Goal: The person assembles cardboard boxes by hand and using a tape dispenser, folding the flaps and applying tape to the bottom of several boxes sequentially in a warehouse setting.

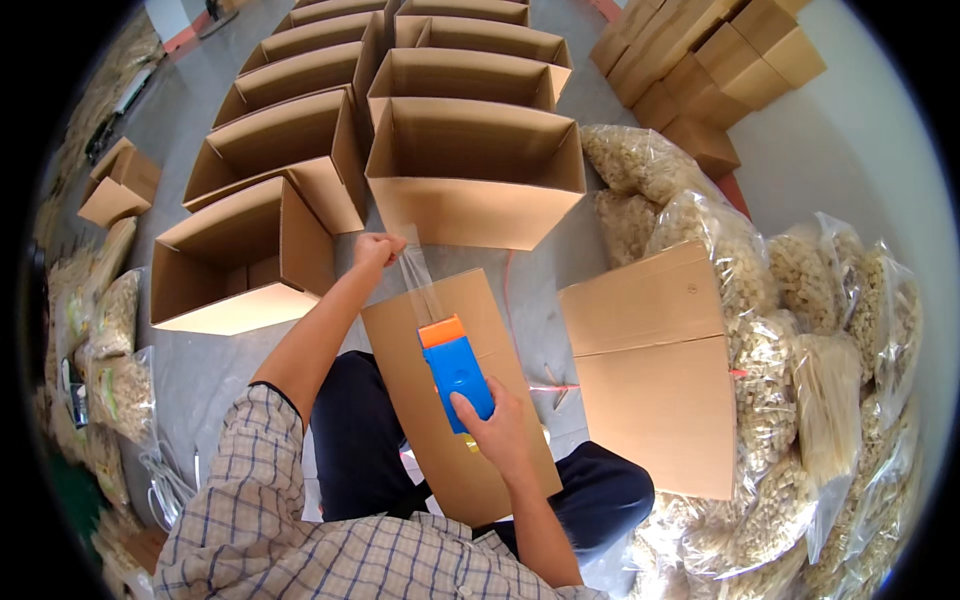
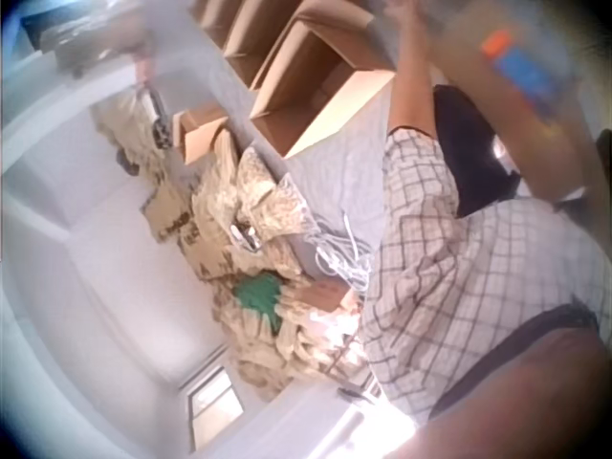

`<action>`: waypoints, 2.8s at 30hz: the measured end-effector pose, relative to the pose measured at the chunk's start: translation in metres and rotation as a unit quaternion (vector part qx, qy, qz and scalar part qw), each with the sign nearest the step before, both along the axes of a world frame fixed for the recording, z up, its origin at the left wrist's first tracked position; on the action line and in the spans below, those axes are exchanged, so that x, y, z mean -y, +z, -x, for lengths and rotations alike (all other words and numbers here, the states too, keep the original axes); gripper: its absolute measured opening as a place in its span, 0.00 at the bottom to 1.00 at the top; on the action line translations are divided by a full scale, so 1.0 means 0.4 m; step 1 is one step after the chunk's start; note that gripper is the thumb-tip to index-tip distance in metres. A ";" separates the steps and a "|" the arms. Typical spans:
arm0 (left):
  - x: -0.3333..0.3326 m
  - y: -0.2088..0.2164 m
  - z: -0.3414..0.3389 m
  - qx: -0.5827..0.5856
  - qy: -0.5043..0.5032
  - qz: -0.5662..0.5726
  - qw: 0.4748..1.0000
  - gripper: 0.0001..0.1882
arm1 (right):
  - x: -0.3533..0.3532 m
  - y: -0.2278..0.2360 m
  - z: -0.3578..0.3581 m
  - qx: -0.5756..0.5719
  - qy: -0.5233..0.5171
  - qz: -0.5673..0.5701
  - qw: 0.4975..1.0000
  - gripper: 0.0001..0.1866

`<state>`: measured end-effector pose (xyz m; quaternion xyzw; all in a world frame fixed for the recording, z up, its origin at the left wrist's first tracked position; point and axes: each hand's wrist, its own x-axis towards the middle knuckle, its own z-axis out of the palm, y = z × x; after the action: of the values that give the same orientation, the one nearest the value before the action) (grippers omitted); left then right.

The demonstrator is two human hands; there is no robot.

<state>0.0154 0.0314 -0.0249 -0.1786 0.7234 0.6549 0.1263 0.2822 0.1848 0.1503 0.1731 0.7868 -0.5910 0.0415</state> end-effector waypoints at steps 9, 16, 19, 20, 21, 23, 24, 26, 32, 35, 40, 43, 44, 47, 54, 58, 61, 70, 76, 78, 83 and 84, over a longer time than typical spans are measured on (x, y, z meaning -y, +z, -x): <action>-0.004 -0.051 -0.039 0.151 -0.456 0.144 0.865 0.09 | 0.002 -0.003 0.007 0.010 0.015 0.008 1.000 0.16; 0.077 -0.229 -0.037 0.037 -0.599 0.458 0.656 0.15 | 0.003 -0.020 0.004 0.016 0.002 0.026 1.000 0.16; 0.065 -0.136 -0.051 0.005 -0.479 0.102 0.872 0.21 | -0.005 -0.040 -0.008 0.012 -0.012 0.029 0.999 0.16; 0.061 -0.078 -0.064 0.000 -0.393 -0.081 0.916 0.23 | -0.003 -0.038 -0.006 -0.001 -0.018 0.031 0.999 0.16; 0.050 -0.043 -0.082 0.061 -0.420 -0.109 0.899 0.26 | 0.000 -0.039 -0.004 -0.014 -0.023 0.033 0.999 0.16; 0.034 0.010 -0.117 0.181 -0.470 -0.159 0.849 0.31 | -0.005 -0.048 -0.009 -0.004 -0.029 0.077 0.997 0.16; 0.067 -0.059 -0.102 0.155 -0.531 -0.062 0.831 0.30 | 0.001 -0.045 -0.007 -0.001 -0.023 0.100 0.995 0.16; 0.152 -0.264 -0.047 0.099 -0.623 0.135 0.764 0.28 | 0.019 -0.021 0.007 0.005 0.007 0.046 0.999 0.16; -0.035 0.101 -0.069 0.072 -0.569 0.084 0.815 0.34 | -0.011 -0.049 -0.004 -0.005 -0.011 0.018 1.000 0.18; -0.022 0.146 -0.143 -0.069 -0.494 0.245 0.831 0.32 | -0.017 -0.052 -0.026 0.003 0.007 0.068 0.998 0.19; 0.007 0.101 -0.162 -0.153 -0.459 0.272 0.832 0.30 | -0.071 -0.015 -0.214 0.012 0.059 0.019 0.998 0.19; -0.010 0.130 -0.186 -0.173 -0.447 0.257 0.839 0.29 | -0.130 0.003 -0.430 0.134 -0.006 0.085 0.987 0.18; 0.000 0.145 -0.195 -0.187 -0.439 0.256 0.840 0.28 | -0.125 0.037 -0.461 0.150 -0.044 0.179 0.971 0.18; -0.004 0.143 -0.191 -0.250 -0.439 0.300 0.809 0.26 | -0.142 -0.036 -0.583 0.151 -0.050 0.079 0.984 0.19; -0.031 0.142 -0.249 -0.424 -0.385 0.545 0.612 0.35 | -0.111 -0.091 -0.573 0.038 -0.079 -0.064 0.994 0.15; -0.067 0.141 -0.397 -0.289 -0.522 0.495 0.631 0.40 | -0.099 -0.086 -0.407 0.017 -0.070 -0.104 0.992 0.17; -0.075 0.146 -0.371 -0.243 -0.508 0.495 0.661 0.41 | -0.108 -0.080 -0.301 -0.001 -0.046 -0.041 0.998 0.20; -0.079 0.167 -0.348 -0.178 -0.524 0.489 0.674 0.53 | -0.184 0.053 -0.501 0.163 -0.003 0.063 0.985 0.22; -0.080 0.181 -0.347 -0.179 -0.531 0.493 0.666 0.58 | -0.268 0.007 -0.582 0.382 0.080 -0.137 0.910 0.29; -0.091 0.178 -0.345 -0.183 -0.534 0.489 0.665 0.59 | -0.282 -0.077 -0.550 0.399 0.113 -0.162 0.895 0.32; -0.091 0.178 -0.338 -0.182 -0.536 0.495 0.659 0.59 | -0.232 -0.371 -0.398 0.292 0.145 -0.136 0.936 0.34; -0.102 0.178 -0.336 -0.186 -0.539 0.492 0.658 0.60 | -0.209 -0.445 -0.370 0.213 0.157 -0.174 0.948 0.33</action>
<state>0.1499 0.0723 0.0461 0.3321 0.9179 0.0396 0.2136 0.4303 0.2684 -0.0277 0.1734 0.8676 -0.3800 0.2699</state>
